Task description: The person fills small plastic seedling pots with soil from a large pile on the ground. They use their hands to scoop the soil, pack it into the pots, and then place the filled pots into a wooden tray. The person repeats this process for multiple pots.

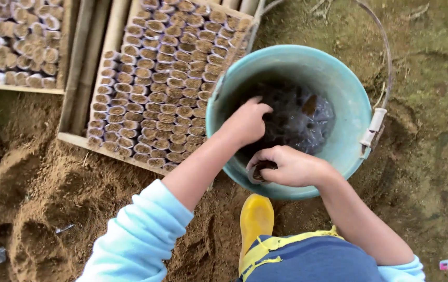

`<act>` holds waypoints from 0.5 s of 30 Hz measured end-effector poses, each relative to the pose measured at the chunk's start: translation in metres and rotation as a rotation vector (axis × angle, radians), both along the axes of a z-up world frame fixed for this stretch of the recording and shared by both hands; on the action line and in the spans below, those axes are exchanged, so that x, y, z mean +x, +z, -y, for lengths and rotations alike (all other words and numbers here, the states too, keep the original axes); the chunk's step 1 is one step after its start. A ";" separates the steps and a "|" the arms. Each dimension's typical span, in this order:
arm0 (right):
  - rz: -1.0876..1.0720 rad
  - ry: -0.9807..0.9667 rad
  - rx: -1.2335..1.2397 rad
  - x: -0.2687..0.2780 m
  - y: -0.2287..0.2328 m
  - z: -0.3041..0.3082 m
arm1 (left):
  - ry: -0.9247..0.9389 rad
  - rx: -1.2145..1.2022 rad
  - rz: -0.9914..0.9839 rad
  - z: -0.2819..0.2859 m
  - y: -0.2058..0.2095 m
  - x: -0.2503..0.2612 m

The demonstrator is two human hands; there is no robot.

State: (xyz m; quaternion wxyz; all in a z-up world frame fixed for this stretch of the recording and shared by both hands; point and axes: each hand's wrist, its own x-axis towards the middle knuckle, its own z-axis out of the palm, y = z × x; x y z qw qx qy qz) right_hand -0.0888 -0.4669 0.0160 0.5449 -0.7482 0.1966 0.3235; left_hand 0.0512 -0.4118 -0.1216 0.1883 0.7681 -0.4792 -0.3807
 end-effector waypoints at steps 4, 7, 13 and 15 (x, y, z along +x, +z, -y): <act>-0.009 0.067 -0.058 -0.008 0.020 0.027 | -0.004 0.115 -0.078 0.005 0.039 0.005; -0.137 0.058 -0.118 -0.023 0.024 0.046 | -0.031 0.137 -0.087 0.003 0.053 0.003; -0.181 -0.061 -0.184 -0.038 0.000 0.061 | -0.188 0.144 -0.016 0.011 0.052 -0.012; -0.171 -0.075 -0.181 -0.034 -0.003 0.059 | -0.442 0.074 0.370 0.011 0.041 -0.027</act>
